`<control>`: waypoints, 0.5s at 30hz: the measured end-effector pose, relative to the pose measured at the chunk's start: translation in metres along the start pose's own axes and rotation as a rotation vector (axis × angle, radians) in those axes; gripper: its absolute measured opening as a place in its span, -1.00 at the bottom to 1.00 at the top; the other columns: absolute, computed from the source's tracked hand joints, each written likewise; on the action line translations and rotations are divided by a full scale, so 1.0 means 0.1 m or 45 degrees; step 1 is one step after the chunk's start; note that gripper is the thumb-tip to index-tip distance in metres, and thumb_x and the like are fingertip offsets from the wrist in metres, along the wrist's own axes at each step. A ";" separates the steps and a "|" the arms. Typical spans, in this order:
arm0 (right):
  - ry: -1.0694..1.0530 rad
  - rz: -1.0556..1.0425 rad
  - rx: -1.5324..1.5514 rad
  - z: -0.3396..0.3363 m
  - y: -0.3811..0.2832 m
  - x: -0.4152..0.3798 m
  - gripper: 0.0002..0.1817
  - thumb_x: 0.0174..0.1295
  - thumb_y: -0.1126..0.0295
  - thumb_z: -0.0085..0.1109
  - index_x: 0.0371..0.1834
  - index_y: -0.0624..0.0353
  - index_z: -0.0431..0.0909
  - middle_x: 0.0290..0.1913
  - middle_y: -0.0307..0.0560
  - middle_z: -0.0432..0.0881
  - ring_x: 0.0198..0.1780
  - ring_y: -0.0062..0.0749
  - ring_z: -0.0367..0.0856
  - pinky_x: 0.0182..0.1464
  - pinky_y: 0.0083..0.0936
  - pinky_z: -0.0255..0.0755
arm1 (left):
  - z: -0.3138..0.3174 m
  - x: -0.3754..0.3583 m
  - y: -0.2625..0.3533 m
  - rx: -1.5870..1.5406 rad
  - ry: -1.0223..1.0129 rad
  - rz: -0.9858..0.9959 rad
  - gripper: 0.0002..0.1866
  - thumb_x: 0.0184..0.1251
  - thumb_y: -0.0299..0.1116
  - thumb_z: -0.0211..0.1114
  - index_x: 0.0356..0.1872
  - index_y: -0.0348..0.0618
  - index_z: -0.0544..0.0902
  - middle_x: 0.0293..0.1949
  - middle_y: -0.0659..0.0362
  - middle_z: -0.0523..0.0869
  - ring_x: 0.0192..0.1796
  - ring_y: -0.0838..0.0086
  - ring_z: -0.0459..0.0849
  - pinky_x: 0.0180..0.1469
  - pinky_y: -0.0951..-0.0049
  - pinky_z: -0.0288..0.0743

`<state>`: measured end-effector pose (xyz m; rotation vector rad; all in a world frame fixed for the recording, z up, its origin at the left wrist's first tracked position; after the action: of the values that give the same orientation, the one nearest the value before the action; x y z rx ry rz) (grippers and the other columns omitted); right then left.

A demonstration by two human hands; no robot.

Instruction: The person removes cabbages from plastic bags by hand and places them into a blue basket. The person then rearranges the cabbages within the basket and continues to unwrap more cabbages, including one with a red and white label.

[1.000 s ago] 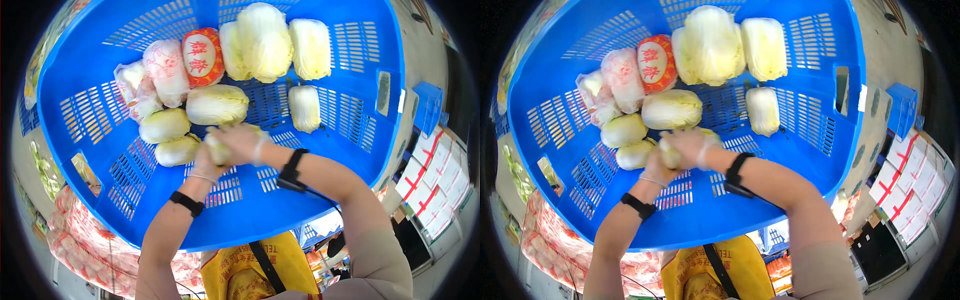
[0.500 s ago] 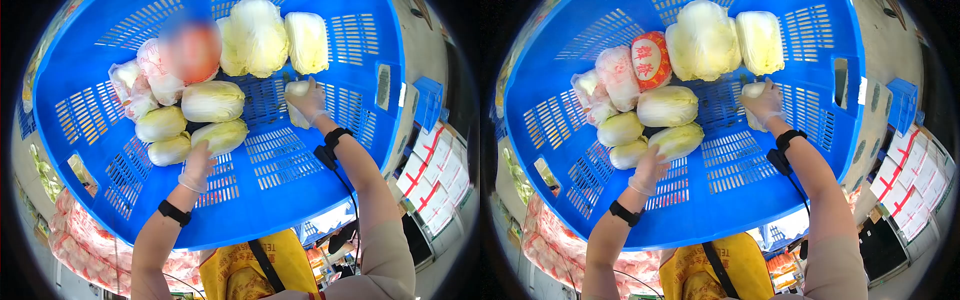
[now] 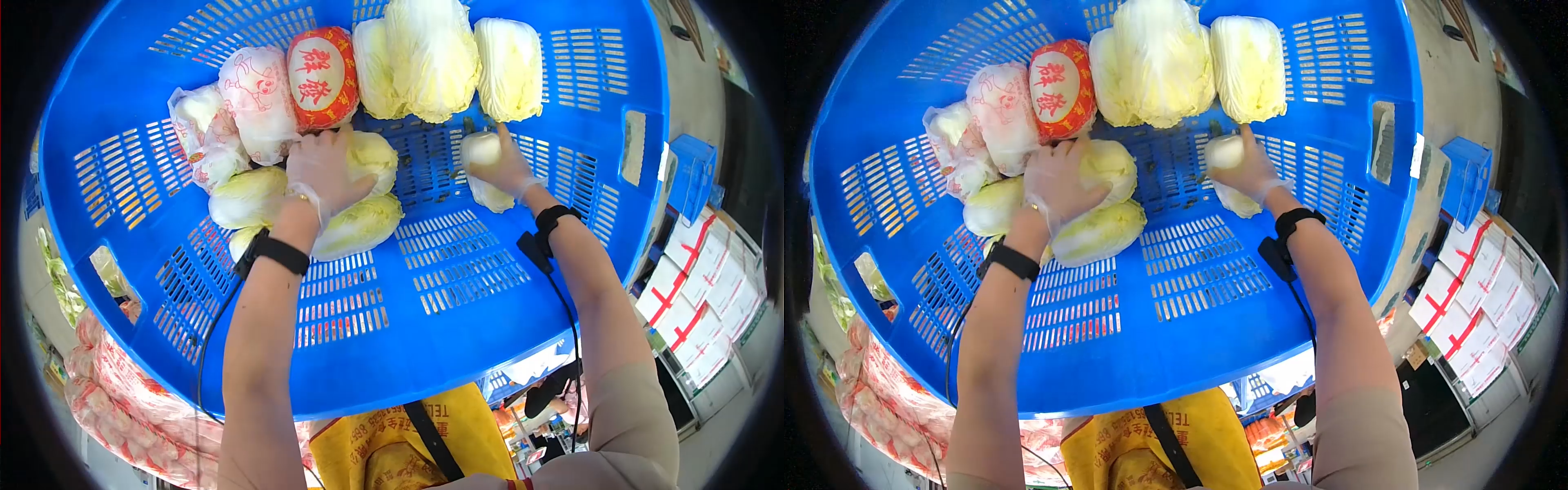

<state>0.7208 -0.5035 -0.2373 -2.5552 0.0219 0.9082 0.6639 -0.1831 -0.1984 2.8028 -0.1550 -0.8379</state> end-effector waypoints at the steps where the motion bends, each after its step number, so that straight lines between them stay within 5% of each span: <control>1: -0.011 -0.078 -0.012 -0.01 -0.01 -0.01 0.06 -0.24 0.16 0.51 0.38 0.19 0.11 0.21 0.27 0.37 0.17 0.14 0.44 0.21 -0.20 0.36 | -0.03 -0.03 0.02 0.092 -0.139 -0.129 -0.09 -0.05 0.20 0.31 0.31 -0.16 0.32 0.10 0.00 0.50 0.16 0.11 0.43 0.18 0.12 0.37; 5: -0.063 -0.265 -0.234 0.02 -0.38 -0.11 0.02 -0.23 0.26 0.47 0.40 0.04 0.14 0.21 0.20 0.38 0.20 0.10 0.41 0.24 -0.18 0.31 | 0.12 -0.11 -0.12 0.084 0.019 -0.222 -0.05 -0.02 0.17 0.32 0.36 -0.15 0.24 0.05 -0.05 0.51 0.13 0.09 0.47 0.16 0.15 0.38; 7: 0.092 -0.933 -0.619 0.17 -0.62 -0.10 -0.01 -0.22 0.33 0.44 0.41 -0.12 0.16 0.22 0.11 0.39 0.25 0.04 0.35 0.29 -0.09 0.21 | 0.14 -0.10 -0.13 0.042 -0.038 -0.215 -0.01 -0.04 0.13 0.36 0.39 -0.15 0.18 0.05 -0.10 0.50 0.10 0.08 0.49 0.15 0.20 0.40; 8: 0.092 -0.932 -0.615 0.30 -0.71 -0.08 -0.01 -0.22 0.33 0.44 0.41 -0.12 0.16 0.22 0.11 0.39 0.25 0.04 0.35 0.29 -0.09 0.21 | 0.16 -0.10 -0.14 0.045 -0.040 -0.214 -0.01 -0.04 0.13 0.36 0.39 -0.15 0.18 0.05 -0.10 0.50 0.10 0.08 0.49 0.15 0.20 0.40; 10: 0.346 -1.333 -0.852 0.49 -0.83 -0.09 -0.08 -0.17 0.31 0.41 0.39 -0.11 0.21 0.23 0.03 0.38 0.28 0.02 0.28 0.31 0.02 0.13 | 0.19 -0.11 -0.12 -0.040 0.025 -0.212 0.00 -0.06 0.11 0.39 0.40 -0.12 0.18 0.08 -0.08 0.50 0.15 0.05 0.47 0.18 0.21 0.39; 13: 0.278 -0.957 -0.747 0.45 -0.93 -0.19 -0.10 -0.18 0.18 0.45 0.34 -0.04 0.26 0.26 0.01 0.34 0.26 0.01 0.30 0.26 0.04 0.18 | 0.15 -0.20 -0.16 -0.163 0.064 -0.213 -0.06 -0.03 0.07 0.38 0.39 -0.09 0.21 0.12 -0.06 0.49 0.19 0.03 0.44 0.22 0.20 0.37; 15: 0.280 -0.930 -0.748 0.41 -0.82 -0.23 -0.10 -0.18 0.17 0.45 0.34 -0.02 0.26 0.26 -0.01 0.34 0.24 0.01 0.30 0.26 0.01 0.19 | 0.23 -0.28 -0.21 -0.109 0.087 -0.161 -0.11 0.02 0.03 0.36 0.38 -0.08 0.23 0.13 -0.05 0.49 0.21 0.03 0.42 0.23 0.19 0.36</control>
<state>0.6912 -0.4160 -0.2201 -2.7939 -1.1815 0.3665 0.6285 -0.1618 -0.2077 2.7795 0.0679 -0.7550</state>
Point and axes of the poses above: each hand's wrist, its own x-axis towards the middle knuckle, its own z-axis out of the palm, y = z × x, the point moved 1 cm from there along x, towards the middle knuckle
